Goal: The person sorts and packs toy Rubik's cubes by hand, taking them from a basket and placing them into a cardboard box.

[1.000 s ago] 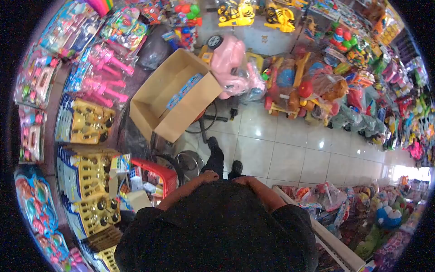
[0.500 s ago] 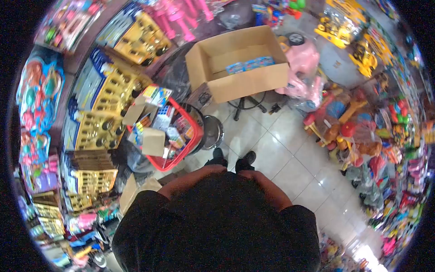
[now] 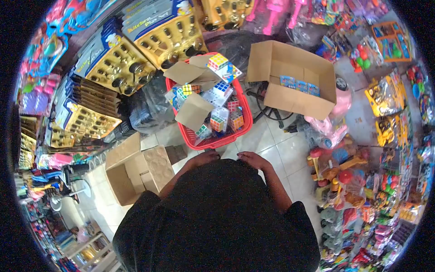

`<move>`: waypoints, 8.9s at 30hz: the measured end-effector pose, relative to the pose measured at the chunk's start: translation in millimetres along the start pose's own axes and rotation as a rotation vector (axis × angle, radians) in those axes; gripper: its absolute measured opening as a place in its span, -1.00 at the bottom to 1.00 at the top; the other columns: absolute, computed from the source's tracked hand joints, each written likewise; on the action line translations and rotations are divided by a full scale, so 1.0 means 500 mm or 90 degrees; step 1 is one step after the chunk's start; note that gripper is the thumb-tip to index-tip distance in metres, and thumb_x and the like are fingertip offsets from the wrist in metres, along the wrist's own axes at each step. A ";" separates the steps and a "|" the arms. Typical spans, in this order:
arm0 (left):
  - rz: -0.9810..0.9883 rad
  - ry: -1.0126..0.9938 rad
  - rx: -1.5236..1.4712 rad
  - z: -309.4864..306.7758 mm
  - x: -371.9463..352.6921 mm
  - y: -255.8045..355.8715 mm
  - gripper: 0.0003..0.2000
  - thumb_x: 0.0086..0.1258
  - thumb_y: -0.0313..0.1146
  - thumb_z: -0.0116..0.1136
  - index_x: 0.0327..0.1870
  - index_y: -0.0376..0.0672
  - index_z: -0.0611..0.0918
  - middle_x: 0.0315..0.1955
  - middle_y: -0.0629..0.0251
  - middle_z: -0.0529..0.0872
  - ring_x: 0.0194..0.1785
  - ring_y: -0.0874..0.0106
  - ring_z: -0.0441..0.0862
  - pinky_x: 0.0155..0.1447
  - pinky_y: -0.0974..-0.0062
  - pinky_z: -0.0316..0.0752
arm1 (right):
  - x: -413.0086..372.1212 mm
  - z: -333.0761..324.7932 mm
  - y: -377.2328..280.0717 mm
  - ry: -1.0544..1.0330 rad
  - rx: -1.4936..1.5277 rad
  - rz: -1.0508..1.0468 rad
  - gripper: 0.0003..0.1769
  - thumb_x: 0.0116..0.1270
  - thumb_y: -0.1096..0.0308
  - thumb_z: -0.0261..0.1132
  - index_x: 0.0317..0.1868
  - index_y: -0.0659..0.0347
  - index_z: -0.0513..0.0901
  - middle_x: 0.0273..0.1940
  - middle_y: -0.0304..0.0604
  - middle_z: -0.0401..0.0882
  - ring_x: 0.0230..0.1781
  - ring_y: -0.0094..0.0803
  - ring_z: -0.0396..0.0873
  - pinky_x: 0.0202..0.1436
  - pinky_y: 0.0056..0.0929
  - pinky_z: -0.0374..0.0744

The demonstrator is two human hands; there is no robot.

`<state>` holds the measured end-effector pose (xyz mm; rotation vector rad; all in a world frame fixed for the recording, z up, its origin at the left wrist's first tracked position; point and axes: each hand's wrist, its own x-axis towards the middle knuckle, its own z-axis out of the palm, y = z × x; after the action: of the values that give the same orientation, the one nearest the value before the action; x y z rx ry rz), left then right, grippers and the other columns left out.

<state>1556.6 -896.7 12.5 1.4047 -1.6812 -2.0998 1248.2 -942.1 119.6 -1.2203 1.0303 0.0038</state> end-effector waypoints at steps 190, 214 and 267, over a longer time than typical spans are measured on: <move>0.190 -0.030 -0.526 0.153 0.451 0.873 -0.35 0.16 -0.64 0.08 0.32 -0.06 0.18 0.00 0.24 0.52 0.04 0.38 0.54 0.08 0.36 0.52 | -0.535 -0.624 -0.175 0.596 -0.332 -0.216 0.01 -0.29 -0.09 0.61 0.18 0.11 0.35 0.24 0.18 0.19 0.34 0.12 0.11 0.38 -0.08 0.12; 0.167 0.427 -0.237 -0.173 0.824 0.789 -0.44 0.14 -0.48 0.24 0.16 -0.11 0.25 -0.14 0.24 0.55 -0.12 0.40 0.55 -0.19 0.42 0.56 | -0.124 -1.048 -0.120 0.516 -0.157 -0.201 -0.30 -0.02 0.31 0.46 0.13 0.25 0.34 -0.04 0.08 0.56 0.02 -0.11 0.57 0.10 -0.25 0.50; -0.270 0.390 0.371 -0.155 0.967 0.736 -0.08 0.06 -0.34 0.25 0.47 0.12 -0.02 0.40 -0.08 0.02 0.41 -0.11 0.09 0.33 -0.14 0.21 | 0.006 -1.188 0.176 0.458 0.145 -0.110 -0.34 0.07 0.43 0.40 0.15 0.29 0.26 0.00 -0.05 0.50 0.02 -0.32 0.48 0.15 -0.37 0.44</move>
<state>1175.5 -1375.8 34.7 2.4290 -1.8828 -1.0923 823.2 -1362.8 66.0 -1.1122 1.4867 -0.7130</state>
